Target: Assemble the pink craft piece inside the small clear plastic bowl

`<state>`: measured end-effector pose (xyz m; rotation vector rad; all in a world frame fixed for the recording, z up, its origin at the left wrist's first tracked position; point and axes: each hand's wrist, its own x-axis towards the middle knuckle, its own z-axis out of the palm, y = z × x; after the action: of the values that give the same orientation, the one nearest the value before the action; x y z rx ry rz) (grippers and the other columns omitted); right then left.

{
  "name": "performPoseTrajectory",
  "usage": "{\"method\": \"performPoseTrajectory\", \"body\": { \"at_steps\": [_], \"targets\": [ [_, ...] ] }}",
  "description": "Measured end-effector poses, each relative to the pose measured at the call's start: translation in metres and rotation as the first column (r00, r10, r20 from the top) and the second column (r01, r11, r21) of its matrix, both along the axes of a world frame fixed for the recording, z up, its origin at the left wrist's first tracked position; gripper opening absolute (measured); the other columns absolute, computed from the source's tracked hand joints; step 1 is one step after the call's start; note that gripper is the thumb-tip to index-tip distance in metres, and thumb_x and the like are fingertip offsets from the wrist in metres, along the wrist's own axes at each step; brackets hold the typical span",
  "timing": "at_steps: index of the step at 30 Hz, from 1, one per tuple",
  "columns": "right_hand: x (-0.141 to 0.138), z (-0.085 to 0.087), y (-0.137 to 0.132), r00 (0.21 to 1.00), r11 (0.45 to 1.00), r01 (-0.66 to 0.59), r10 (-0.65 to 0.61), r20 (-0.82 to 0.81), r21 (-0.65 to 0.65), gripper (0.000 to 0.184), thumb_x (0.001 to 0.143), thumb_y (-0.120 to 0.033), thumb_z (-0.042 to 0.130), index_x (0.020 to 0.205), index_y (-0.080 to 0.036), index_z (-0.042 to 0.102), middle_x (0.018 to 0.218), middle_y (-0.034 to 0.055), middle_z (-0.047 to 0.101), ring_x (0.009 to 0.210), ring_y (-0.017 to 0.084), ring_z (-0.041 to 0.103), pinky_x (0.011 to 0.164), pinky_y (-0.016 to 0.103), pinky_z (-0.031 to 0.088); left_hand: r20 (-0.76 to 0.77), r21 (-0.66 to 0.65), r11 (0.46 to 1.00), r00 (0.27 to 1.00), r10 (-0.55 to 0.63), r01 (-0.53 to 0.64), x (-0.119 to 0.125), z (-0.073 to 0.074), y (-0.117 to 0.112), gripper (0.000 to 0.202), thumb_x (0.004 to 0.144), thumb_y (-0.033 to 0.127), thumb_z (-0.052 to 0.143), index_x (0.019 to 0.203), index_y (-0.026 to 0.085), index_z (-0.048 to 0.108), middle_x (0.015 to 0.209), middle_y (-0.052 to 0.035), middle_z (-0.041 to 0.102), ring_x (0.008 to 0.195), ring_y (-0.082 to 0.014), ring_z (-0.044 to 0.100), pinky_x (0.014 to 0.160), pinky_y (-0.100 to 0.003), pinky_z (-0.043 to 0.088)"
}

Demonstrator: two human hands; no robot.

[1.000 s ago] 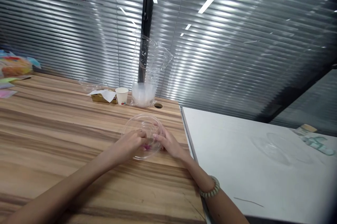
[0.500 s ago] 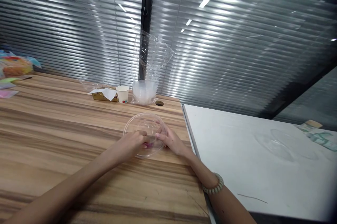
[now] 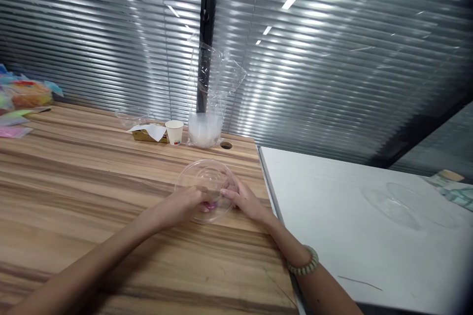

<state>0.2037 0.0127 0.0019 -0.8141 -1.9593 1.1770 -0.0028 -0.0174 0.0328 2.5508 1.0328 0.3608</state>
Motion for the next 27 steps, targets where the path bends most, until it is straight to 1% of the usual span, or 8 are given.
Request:
{"method": "performPoseTrajectory", "body": {
  "at_steps": [4, 6, 8, 13, 18, 21, 24, 27],
  "targets": [
    [-0.001, 0.003, 0.0, 1.0, 1.0, -0.024, 0.024, -0.018, -0.014, 0.059, 0.084, -0.045, 0.053, 0.136, -0.021, 0.037, 0.103, 0.0044, 0.056, 0.089, 0.018, 0.052, 0.08, 0.031, 0.044, 0.02, -0.075, 0.997, 1.0, -0.019, 0.02, -0.003, 0.0, 0.0, 0.019, 0.083, 0.01, 0.05, 0.087, 0.015, 0.067, 0.086, -0.0047, 0.068, 0.075, -0.0165, 0.06, 0.067, -0.023, 0.041],
    [-0.001, 0.004, 0.0, 0.998, 0.999, -0.039, 0.038, -0.039, -0.019, 0.059, 0.085, -0.044, 0.053, 0.137, -0.023, 0.036, 0.11, 0.005, 0.056, 0.096, 0.019, 0.052, 0.085, 0.033, 0.043, 0.018, -0.064, 0.998, 1.0, -0.014, 0.015, -0.003, -0.003, 0.002, 0.018, 0.083, 0.011, 0.05, 0.087, 0.015, 0.067, 0.086, -0.0053, 0.068, 0.076, -0.0167, 0.06, 0.069, -0.024, 0.041],
    [-0.001, 0.004, 0.0, 0.998, 0.999, -0.043, 0.042, -0.051, -0.017, 0.059, 0.085, -0.043, 0.053, 0.138, -0.023, 0.035, 0.113, 0.0049, 0.056, 0.1, 0.02, 0.052, 0.089, 0.035, 0.042, 0.016, -0.029, 1.0, 1.0, 0.003, -0.002, -0.004, -0.007, 0.003, 0.017, 0.084, 0.012, 0.05, 0.087, 0.015, 0.067, 0.087, -0.0063, 0.068, 0.078, -0.0174, 0.061, 0.072, -0.025, 0.041],
    [-0.002, 0.002, 0.001, 1.0, 1.0, -0.005, 0.005, -0.018, -0.015, 0.06, 0.086, -0.045, 0.053, 0.139, -0.022, 0.034, 0.102, 0.0053, 0.059, 0.088, 0.019, 0.054, 0.082, 0.035, 0.044, -0.039, 0.012, 0.999, 0.998, 0.04, -0.04, -0.003, -0.009, 0.004, 0.018, 0.082, 0.007, 0.05, 0.083, 0.015, 0.066, 0.089, -0.0072, 0.068, 0.08, -0.0184, 0.061, 0.072, -0.026, 0.042],
    [-0.004, 0.004, -0.001, 0.995, 0.998, -0.067, 0.066, -0.077, -0.02, 0.064, 0.085, -0.044, 0.054, 0.14, -0.022, 0.03, 0.105, 0.0051, 0.058, 0.087, 0.018, 0.054, 0.081, 0.033, 0.045, -0.065, 0.016, 0.998, 0.996, 0.062, -0.061, -0.002, -0.005, 0.003, 0.021, 0.082, 0.006, 0.049, 0.087, 0.015, 0.066, 0.091, -0.0071, 0.067, 0.081, -0.0183, 0.061, 0.073, -0.026, 0.042],
    [-0.003, 0.003, -0.002, 0.998, 0.998, -0.044, 0.042, -0.056, -0.033, 0.062, 0.085, -0.045, 0.054, 0.138, -0.022, 0.033, 0.098, 0.0042, 0.057, 0.083, 0.017, 0.053, 0.078, 0.032, 0.045, -0.086, 0.045, 0.997, 0.994, 0.068, -0.064, -0.003, -0.004, 0.001, 0.02, 0.084, 0.008, 0.048, 0.087, 0.016, 0.066, 0.09, -0.007, 0.065, 0.081, -0.0183, 0.06, 0.073, -0.026, 0.042],
    [-0.002, 0.0, -0.001, 0.999, 0.999, -0.01, 0.009, -0.031, -0.039, 0.063, 0.085, -0.045, 0.054, 0.139, -0.022, 0.033, 0.091, 0.003, 0.056, 0.077, 0.016, 0.052, 0.074, 0.031, 0.045, -0.065, 0.087, 0.995, 0.997, 0.047, -0.041, -0.005, -0.006, 0.0, 0.021, 0.086, 0.009, 0.045, 0.089, 0.016, 0.065, 0.087, -0.0058, 0.062, 0.082, -0.0173, 0.059, 0.073, -0.025, 0.042],
    [-0.001, -0.002, 0.002, 1.0, 1.0, -0.005, 0.005, -0.023, -0.022, 0.064, 0.085, -0.046, 0.054, 0.14, -0.022, 0.031, 0.09, 0.0029, 0.057, 0.076, 0.016, 0.053, 0.075, 0.032, 0.045, -0.033, 0.119, 0.993, 0.999, 0.031, -0.027, -0.007, -0.008, 0.002, 0.023, 0.086, 0.008, 0.044, 0.093, 0.016, 0.065, 0.086, -0.0056, 0.061, 0.079, -0.0162, 0.058, 0.072, -0.024, 0.042]
  ]
}}
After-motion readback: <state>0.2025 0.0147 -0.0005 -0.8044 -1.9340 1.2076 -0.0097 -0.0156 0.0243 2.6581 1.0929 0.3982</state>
